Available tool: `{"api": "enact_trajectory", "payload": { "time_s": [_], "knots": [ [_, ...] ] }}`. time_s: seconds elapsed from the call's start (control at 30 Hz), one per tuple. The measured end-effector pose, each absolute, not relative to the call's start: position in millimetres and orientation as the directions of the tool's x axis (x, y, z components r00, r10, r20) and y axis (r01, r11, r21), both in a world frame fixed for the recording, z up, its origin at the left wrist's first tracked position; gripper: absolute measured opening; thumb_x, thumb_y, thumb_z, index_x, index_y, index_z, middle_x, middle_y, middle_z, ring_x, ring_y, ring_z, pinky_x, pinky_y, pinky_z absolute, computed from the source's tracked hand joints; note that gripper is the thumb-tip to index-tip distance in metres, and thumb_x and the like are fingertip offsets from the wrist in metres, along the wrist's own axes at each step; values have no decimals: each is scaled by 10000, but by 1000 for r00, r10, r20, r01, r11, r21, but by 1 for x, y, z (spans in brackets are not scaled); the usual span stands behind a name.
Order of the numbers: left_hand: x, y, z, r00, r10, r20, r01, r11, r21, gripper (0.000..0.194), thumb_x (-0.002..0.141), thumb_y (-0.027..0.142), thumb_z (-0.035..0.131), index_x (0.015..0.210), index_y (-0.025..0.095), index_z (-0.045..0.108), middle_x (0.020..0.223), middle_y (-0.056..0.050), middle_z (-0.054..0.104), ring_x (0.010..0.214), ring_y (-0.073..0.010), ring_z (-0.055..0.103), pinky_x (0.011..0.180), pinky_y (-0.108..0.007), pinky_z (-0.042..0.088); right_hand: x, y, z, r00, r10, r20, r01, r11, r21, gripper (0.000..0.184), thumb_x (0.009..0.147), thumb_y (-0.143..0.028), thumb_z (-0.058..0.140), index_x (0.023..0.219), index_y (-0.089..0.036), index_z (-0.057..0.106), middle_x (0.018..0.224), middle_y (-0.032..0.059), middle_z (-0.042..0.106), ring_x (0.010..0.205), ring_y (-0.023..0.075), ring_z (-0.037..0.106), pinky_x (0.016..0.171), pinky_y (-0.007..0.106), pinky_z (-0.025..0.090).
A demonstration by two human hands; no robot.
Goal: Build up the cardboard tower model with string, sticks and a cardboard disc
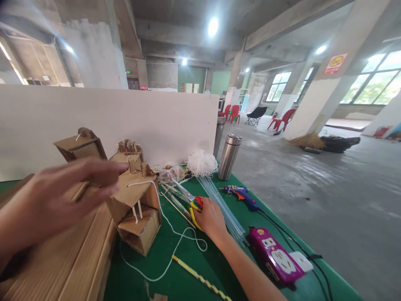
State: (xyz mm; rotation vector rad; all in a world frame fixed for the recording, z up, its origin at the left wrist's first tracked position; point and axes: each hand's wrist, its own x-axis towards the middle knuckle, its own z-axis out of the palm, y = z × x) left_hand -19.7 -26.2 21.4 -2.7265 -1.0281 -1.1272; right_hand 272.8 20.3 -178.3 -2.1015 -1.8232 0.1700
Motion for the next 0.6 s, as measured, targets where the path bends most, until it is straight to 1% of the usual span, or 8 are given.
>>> {"api": "enact_trajectory", "payload": {
  "time_s": [0.03,0.1,0.17,0.2,0.3,0.4,0.47,0.6],
  "knots": [
    [-24,-15,29,465,611,640,665,-719,203,316,903,284,609,1218,305,639,939,-6,708,765,-178,645,725,-288,497,273,20,-179,160,977,143,936,-105,-335,264,894,-280,587,1097,-120,634,1056,135,700,1022,277,652,825,308,433],
    [-26,7,37,388,668,635,752,-628,200,341,883,265,589,1221,293,628,868,11,692,707,-169,623,707,-296,479,273,21,-180,156,976,153,940,-99,-327,249,890,-272,591,1079,-115,634,1038,134,701,1013,273,652,833,303,425],
    [-22,21,39,367,726,582,774,-585,241,354,872,283,586,1224,262,617,825,8,678,659,-166,601,661,-293,466,274,21,-181,151,975,161,943,-93,-320,229,887,-267,592,1065,-128,637,1017,121,707,1002,263,652,833,294,419],
    [-19,25,38,381,726,573,774,-589,232,358,864,285,589,1218,245,621,843,-1,676,676,-172,600,670,-299,467,274,22,-182,149,975,165,944,-91,-317,223,885,-263,591,1063,-137,637,1013,114,708,995,257,652,830,289,418],
    [-11,29,35,456,666,590,745,-648,155,346,864,276,572,1199,216,633,1014,-45,669,893,-225,613,836,-358,478,275,23,-184,144,975,169,947,-86,-309,228,881,-270,589,1067,-145,636,1026,111,704,979,253,652,814,288,417],
    [-8,28,29,524,621,583,709,-697,106,348,879,264,540,1211,204,623,1206,-64,648,1129,-268,574,1009,-408,422,276,24,-185,143,976,163,950,-89,-301,230,890,-289,579,1052,-138,638,1012,118,697,953,260,655,782,295,418],
    [-7,29,23,547,635,545,707,-699,105,387,880,268,530,1251,186,603,1268,-71,647,1166,-273,584,1033,-413,419,277,24,-186,145,977,156,951,-94,-296,230,895,-301,577,1050,-141,636,1001,115,694,939,258,657,764,294,415],
    [-5,34,12,568,662,489,725,-684,85,459,859,229,511,1303,138,582,1278,-111,657,1184,-286,596,1025,-442,445,277,23,-185,145,978,151,952,-97,-290,237,905,-316,577,1061,-145,628,1016,112,688,947,254,655,760,291,411]
  ]
}}
